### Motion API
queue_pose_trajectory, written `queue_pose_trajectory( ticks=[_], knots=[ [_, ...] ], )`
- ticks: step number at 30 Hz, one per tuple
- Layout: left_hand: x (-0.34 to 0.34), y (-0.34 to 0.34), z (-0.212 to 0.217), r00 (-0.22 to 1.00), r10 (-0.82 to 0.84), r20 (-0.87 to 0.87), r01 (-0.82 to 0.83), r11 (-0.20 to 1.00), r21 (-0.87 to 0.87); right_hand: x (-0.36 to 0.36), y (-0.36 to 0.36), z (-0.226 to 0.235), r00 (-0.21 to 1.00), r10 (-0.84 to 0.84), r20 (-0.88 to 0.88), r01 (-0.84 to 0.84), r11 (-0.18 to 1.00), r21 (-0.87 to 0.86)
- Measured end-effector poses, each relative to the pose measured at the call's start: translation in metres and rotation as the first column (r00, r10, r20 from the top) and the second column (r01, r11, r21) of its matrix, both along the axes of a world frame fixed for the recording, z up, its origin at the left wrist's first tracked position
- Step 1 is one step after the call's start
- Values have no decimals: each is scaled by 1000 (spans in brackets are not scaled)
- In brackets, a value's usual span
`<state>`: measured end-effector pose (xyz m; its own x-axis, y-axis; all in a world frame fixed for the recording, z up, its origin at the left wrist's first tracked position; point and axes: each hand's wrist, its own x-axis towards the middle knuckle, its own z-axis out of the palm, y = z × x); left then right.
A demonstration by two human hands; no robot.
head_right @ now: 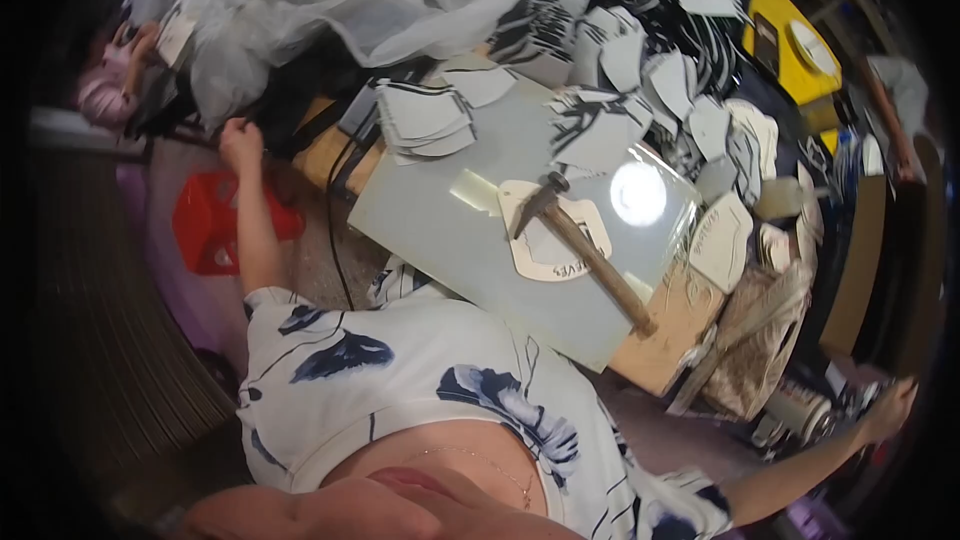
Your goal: Flattening and assembling shoe components using a hammer on a work surface.
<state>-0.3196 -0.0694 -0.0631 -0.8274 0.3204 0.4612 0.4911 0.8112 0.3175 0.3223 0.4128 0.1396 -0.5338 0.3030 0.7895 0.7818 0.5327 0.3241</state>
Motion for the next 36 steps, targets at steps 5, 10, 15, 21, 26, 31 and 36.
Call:
queue_pose_trajectory(
  ticks=[5,10,15,21,26,31,36],
  knots=[
    [0,-16,3,957,-273,-101,272,962,-24,191,-103,54,862,-503,-63,505,863,15],
    [104,84,152,435,-422,-796,663,748,-34,315,-241,89,524,-815,-248,846,532,41],
    [285,167,225,-256,-421,-870,962,-20,-273,224,-269,98,637,-710,-300,755,654,54],
    [509,285,290,-488,-369,-791,774,-602,-196,230,-275,104,604,-702,-378,716,686,-129],
    [676,344,230,-673,-582,-456,716,-667,-205,212,-269,109,621,-677,-396,697,708,-116],
    [824,362,205,-629,-766,137,764,-641,-75,217,-269,112,648,-681,-341,685,717,-130],
    [856,364,160,-522,-832,186,769,-554,-319,215,-286,120,637,-701,-320,715,693,-92]
  ],
)
